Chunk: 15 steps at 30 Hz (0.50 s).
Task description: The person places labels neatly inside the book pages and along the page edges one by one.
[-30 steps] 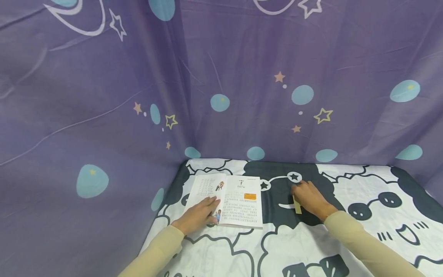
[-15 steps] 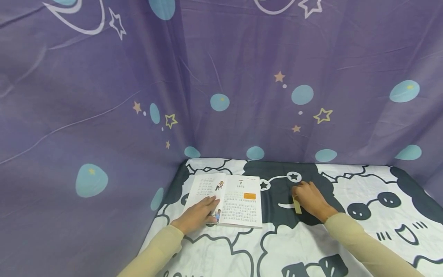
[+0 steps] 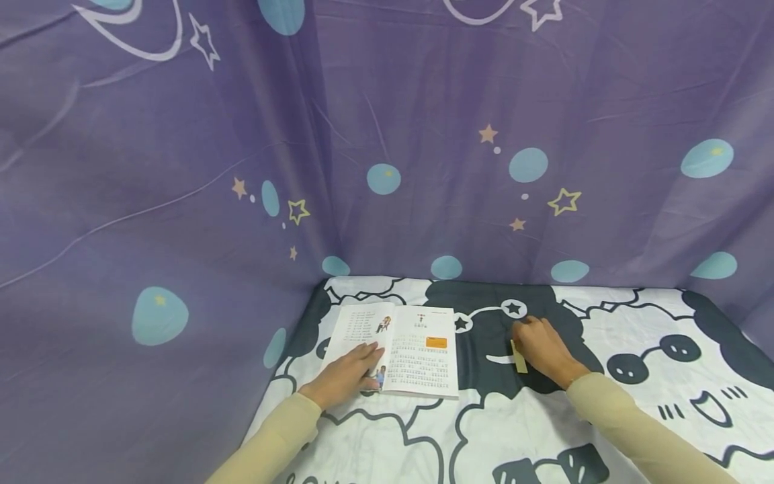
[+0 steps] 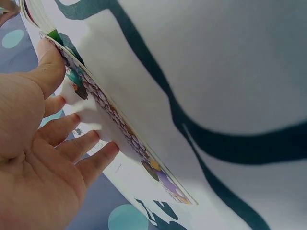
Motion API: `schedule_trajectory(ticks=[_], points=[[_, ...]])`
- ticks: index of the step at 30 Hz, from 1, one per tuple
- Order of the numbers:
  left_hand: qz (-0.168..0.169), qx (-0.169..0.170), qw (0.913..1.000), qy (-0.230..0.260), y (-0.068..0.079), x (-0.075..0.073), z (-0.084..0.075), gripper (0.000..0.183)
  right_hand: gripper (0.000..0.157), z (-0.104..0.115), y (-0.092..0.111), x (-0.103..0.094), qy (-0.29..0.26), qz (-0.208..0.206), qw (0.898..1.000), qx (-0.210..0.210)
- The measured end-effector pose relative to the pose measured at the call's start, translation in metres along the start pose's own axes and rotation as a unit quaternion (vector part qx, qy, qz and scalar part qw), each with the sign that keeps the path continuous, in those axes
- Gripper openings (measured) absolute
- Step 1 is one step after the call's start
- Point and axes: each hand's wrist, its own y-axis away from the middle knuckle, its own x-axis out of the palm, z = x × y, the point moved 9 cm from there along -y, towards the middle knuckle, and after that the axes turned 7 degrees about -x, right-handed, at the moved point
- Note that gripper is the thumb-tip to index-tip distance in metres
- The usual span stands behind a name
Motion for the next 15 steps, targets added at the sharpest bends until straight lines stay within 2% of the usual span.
schedule_trajectory(ticks=[5,9,15], points=[[0.001,-0.002,1.0000,0.005,0.000,-0.001,0.000,0.076,0.019,-0.011,0.001,0.001,-0.061,0.021,0.997,0.050],[0.000,-0.003,1.0000,0.007,-0.001,-0.001,0.000,0.076,0.018,-0.017,0.003,0.002,-0.089,0.034,0.992,0.078],[-0.002,-0.002,1.0000,0.004,-0.001,0.000,0.000,0.075,0.023,-0.016,0.003,-0.002,-0.088,0.020,0.994,0.062]])
